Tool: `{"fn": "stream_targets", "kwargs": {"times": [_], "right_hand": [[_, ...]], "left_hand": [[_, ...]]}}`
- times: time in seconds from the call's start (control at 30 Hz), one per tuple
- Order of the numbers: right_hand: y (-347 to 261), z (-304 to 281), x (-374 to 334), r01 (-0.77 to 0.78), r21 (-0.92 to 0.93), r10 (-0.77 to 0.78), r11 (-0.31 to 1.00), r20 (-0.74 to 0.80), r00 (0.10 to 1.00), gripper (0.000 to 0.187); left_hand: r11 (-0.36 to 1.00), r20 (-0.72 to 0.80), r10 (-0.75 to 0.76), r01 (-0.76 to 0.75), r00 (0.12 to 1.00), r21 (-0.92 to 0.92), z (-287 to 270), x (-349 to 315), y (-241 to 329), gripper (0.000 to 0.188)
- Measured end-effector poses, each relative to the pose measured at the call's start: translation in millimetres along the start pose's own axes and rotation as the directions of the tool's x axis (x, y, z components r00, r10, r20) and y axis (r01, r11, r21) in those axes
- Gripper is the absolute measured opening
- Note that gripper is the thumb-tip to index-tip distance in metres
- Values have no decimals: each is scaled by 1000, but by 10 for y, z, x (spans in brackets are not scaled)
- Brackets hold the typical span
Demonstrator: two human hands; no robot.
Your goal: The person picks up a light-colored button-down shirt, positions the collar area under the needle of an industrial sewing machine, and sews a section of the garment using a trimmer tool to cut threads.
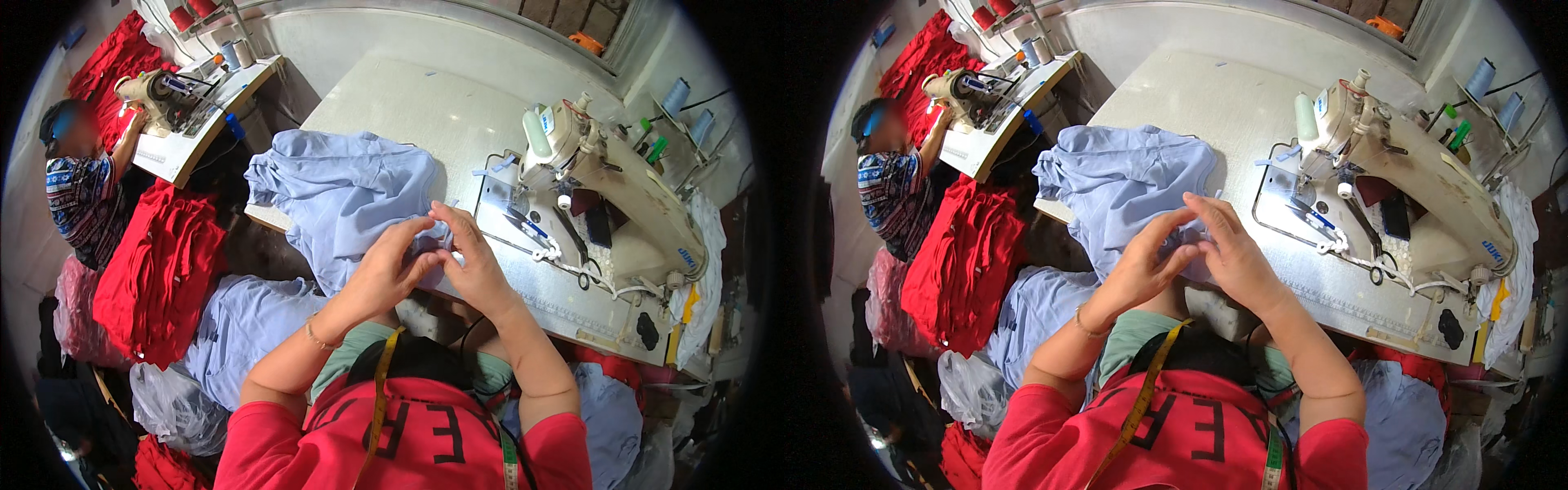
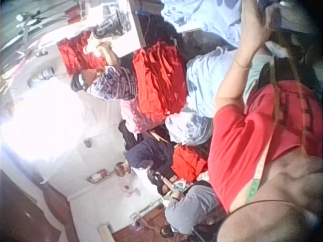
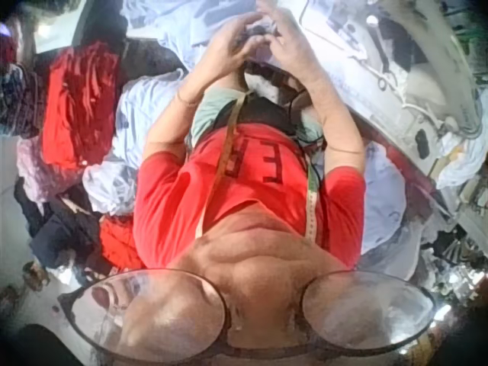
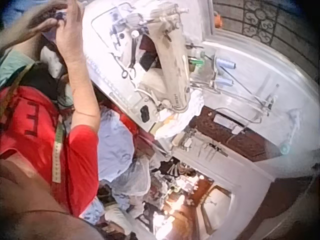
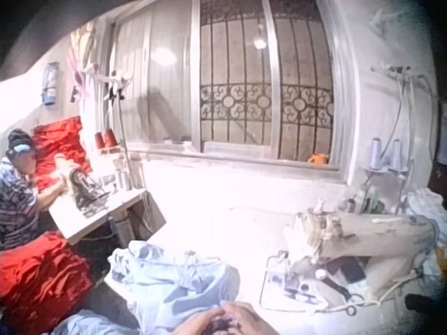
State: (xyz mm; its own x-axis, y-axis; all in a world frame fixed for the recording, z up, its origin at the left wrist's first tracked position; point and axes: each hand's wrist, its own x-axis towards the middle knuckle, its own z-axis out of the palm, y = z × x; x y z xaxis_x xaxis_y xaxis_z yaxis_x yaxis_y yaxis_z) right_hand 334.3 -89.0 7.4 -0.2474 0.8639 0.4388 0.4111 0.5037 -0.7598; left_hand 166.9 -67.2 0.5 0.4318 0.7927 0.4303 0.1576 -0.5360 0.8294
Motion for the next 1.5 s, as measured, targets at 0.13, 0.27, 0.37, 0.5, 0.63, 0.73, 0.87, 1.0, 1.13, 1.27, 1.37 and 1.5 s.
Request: {"fn": "stream_targets", "kwargs": {"times": [0.13,0.27,0.37,0.5,0.63,0.73,0.87,1.0,1.13,1.27,1.37,1.5], "right_hand": [[93,-40,-48,80,-116,-84,990,-37,996,74],[190,-41,-142,-109,36,111,993,-32,993,77],[261,61,-227,-262,548,381,795,-114,918,75],[379,117,-276,-276,665,486,694,-149,861,70],[418,46,-260,-294,690,484,662,-94,870,64],[436,16,-273,-284,656,453,699,-100,886,60],[411,-12,-295,-306,601,445,739,-93,891,55],[411,-62,-319,-316,590,444,743,-80,893,50],[432,-159,-341,-296,548,414,782,-101,905,48],[402,-218,-342,-303,558,430,772,-108,896,48],[382,-154,-384,-255,604,404,755,-123,906,48],[225,-69,-372,-291,575,473,765,-194,860,45]], "left_hand": [[927,199,-271,311,942,-210,129,113,-211,28],[994,73,-102,104,992,-23,174,147,-325,14],[976,46,-190,194,981,-104,182,145,-326,13],[979,53,-173,177,984,-103,199,134,-420,14],[955,132,-245,263,960,-136,187,135,-383,18],[929,160,-278,307,947,-206,205,112,-374,23],[954,123,-225,244,967,-175,216,96,-372,26],[987,153,-85,62,985,150,165,136,-284,31],[869,247,116,-219,962,444,116,189,-209,34],[794,179,255,-312,950,522,147,193,-185,32],[825,37,294,-273,955,494,278,123,-78,28],[993,6,46,-46,999,105,522,-172,42,24]]}}
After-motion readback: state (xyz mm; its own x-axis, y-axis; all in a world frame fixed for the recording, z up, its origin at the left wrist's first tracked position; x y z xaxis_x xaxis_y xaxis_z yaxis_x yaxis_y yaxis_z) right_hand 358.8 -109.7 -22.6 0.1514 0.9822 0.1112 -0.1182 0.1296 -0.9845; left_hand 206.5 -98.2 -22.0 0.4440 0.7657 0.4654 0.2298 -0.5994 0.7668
